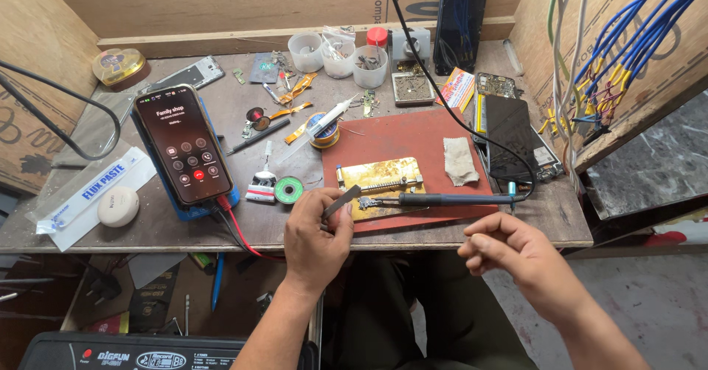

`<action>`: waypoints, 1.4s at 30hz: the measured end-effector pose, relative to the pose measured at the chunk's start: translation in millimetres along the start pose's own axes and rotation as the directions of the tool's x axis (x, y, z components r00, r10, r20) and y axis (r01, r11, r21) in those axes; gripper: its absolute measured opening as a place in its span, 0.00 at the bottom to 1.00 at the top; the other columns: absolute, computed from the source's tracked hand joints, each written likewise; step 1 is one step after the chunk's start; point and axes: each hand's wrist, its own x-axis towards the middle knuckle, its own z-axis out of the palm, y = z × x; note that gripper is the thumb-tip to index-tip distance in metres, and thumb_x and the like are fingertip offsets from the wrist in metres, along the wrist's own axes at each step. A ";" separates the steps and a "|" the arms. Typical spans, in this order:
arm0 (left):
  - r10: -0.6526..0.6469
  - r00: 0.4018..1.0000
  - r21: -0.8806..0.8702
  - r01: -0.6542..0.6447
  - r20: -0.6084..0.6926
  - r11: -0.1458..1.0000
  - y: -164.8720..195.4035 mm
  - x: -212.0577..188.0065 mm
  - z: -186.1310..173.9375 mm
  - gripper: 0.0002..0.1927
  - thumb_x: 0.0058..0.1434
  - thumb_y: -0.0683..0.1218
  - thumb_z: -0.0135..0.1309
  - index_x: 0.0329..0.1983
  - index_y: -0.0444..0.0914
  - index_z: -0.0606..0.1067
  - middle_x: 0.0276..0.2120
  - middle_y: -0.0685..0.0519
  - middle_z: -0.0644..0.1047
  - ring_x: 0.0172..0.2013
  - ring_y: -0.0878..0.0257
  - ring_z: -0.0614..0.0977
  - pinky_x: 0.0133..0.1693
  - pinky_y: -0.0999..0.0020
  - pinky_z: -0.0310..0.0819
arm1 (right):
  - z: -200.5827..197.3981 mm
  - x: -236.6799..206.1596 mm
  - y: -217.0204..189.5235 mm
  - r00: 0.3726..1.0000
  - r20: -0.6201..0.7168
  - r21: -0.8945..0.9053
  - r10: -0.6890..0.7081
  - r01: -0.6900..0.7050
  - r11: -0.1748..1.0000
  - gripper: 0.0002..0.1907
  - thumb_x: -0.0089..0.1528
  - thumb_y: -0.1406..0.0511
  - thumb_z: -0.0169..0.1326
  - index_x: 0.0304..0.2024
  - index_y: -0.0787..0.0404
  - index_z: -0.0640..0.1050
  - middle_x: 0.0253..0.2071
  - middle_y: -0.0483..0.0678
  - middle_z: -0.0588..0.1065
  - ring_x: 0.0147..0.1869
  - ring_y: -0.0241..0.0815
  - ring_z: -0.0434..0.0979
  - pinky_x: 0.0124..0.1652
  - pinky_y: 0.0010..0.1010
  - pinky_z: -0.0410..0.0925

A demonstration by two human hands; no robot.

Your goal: The person solders a small component onto a phone circuit board held in a bench jig. They position the part with tweezers, apply the soldering iron to its contacts, then press and reposition the component by hand and with tweezers while continuing to solder.

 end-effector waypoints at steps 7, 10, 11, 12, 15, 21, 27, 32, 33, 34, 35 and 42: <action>0.332 0.941 0.056 -0.336 0.070 0.940 20.2 -12.8 0.2 0.13 0.57 0.40 0.63 0.28 0.38 0.68 0.29 0.50 0.73 0.28 0.53 0.77 0.29 0.59 0.72 | 60.8 -20.7 -21.2 0.944 0.221 -0.005 -0.244 0.251 0.968 0.29 0.57 0.69 0.64 0.61 0.60 0.72 0.38 0.46 0.77 0.41 0.34 0.79 0.43 0.28 0.74; 0.337 0.933 0.059 -0.347 0.129 0.936 30.7 -21.9 7.8 0.12 0.57 0.40 0.62 0.29 0.39 0.68 0.28 0.51 0.72 0.28 0.52 0.77 0.29 0.58 0.71 | 86.4 -23.5 -29.1 0.905 0.295 -0.285 -0.307 0.390 0.875 0.28 0.56 0.68 0.67 0.59 0.61 0.75 0.36 0.46 0.81 0.39 0.33 0.81 0.42 0.27 0.76; 0.331 0.935 0.088 -0.344 0.129 0.935 32.6 -23.4 10.8 0.13 0.56 0.40 0.63 0.29 0.39 0.68 0.27 0.51 0.72 0.28 0.52 0.77 0.29 0.58 0.71 | 90.5 -24.8 -31.0 0.857 0.344 -0.298 -0.384 0.488 0.821 0.27 0.57 0.69 0.66 0.59 0.62 0.75 0.40 0.47 0.80 0.42 0.35 0.81 0.44 0.28 0.76; 0.325 0.937 0.119 -0.340 0.127 0.933 33.4 -24.3 12.9 0.13 0.56 0.40 0.63 0.29 0.39 0.67 0.27 0.52 0.72 0.28 0.52 0.77 0.29 0.58 0.71 | 93.5 -25.5 -32.1 0.798 0.396 -0.303 -0.455 0.581 0.756 0.26 0.58 0.69 0.65 0.59 0.63 0.75 0.43 0.49 0.80 0.46 0.37 0.82 0.47 0.28 0.75; 0.332 0.936 0.133 -0.346 0.113 0.929 31.0 -26.6 13.3 0.12 0.57 0.39 0.61 0.32 0.39 0.68 0.30 0.52 0.73 0.31 0.52 0.78 0.31 0.58 0.73 | 99.0 -25.4 -29.6 0.793 0.391 -0.317 -0.467 0.592 0.741 0.23 0.58 0.68 0.65 0.56 0.63 0.76 0.42 0.49 0.81 0.44 0.39 0.84 0.45 0.29 0.76; 0.366 0.908 -0.086 -0.356 0.205 0.930 22.8 -34.0 10.6 0.20 0.48 0.38 0.62 0.40 0.41 0.66 0.37 0.50 0.73 0.38 0.50 0.79 0.34 0.57 0.74 | 95.8 -17.9 -14.1 0.779 0.347 -0.360 -0.522 0.625 0.693 0.12 0.65 0.67 0.56 0.50 0.64 0.80 0.40 0.49 0.81 0.44 0.40 0.85 0.45 0.29 0.75; 0.383 0.924 -0.028 -0.382 0.026 0.924 17.4 -28.6 4.3 0.22 0.54 0.37 0.64 0.46 0.41 0.65 0.41 0.49 0.74 0.43 0.49 0.77 0.44 0.57 0.74 | 80.8 -14.8 0.3 0.853 0.229 -0.074 -0.469 0.495 0.866 0.15 0.68 0.67 0.47 0.52 0.68 0.80 0.45 0.53 0.83 0.50 0.43 0.84 0.52 0.33 0.74; 0.331 0.941 0.083 -0.324 -0.076 0.942 8.6 -20.0 -4.6 0.22 0.55 0.38 0.64 0.47 0.39 0.66 0.41 0.48 0.73 0.43 0.51 0.74 0.48 0.57 0.69 | 70.9 -5.4 0.9 0.825 0.041 0.006 -0.564 0.565 0.825 0.09 0.65 0.72 0.56 0.48 0.67 0.78 0.45 0.53 0.78 0.51 0.41 0.81 0.52 0.30 0.73; 0.313 0.945 0.092 -0.305 -0.091 0.948 6.6 -19.1 -4.7 0.21 0.55 0.38 0.64 0.47 0.39 0.66 0.41 0.48 0.73 0.42 0.51 0.73 0.47 0.57 0.68 | 69.6 -1.3 -1.3 0.789 0.037 -0.083 -0.613 0.614 0.785 0.09 0.65 0.73 0.57 0.48 0.66 0.78 0.45 0.53 0.78 0.51 0.39 0.80 0.51 0.29 0.72; 0.268 0.958 0.042 -0.265 -0.098 0.963 4.9 -18.7 -4.1 0.21 0.56 0.38 0.64 0.46 0.38 0.66 0.41 0.49 0.73 0.42 0.52 0.73 0.47 0.59 0.69 | 68.8 2.9 -4.0 0.751 0.038 -0.171 -0.659 0.655 0.736 0.09 0.64 0.74 0.59 0.47 0.65 0.78 0.45 0.52 0.78 0.51 0.38 0.79 0.51 0.27 0.72; 0.222 0.970 -0.010 -0.224 -0.103 0.975 3.1 -18.4 -2.9 0.20 0.57 0.38 0.63 0.46 0.38 0.66 0.41 0.49 0.72 0.42 0.53 0.74 0.46 0.60 0.70 | 68.7 6.8 -6.7 0.737 0.046 -0.250 -0.674 0.662 0.707 0.11 0.62 0.74 0.59 0.47 0.65 0.79 0.43 0.51 0.79 0.48 0.37 0.80 0.49 0.26 0.72; 0.103 0.990 -0.079 -0.111 -0.091 0.991 -6.1 -19.1 0.5 0.16 0.58 0.38 0.62 0.44 0.37 0.68 0.40 0.49 0.72 0.40 0.56 0.74 0.44 0.62 0.72 | 76.2 20.9 -15.3 0.689 0.113 -0.453 -0.716 0.677 0.580 0.12 0.57 0.75 0.61 0.44 0.64 0.82 0.39 0.48 0.79 0.39 0.36 0.81 0.39 0.24 0.73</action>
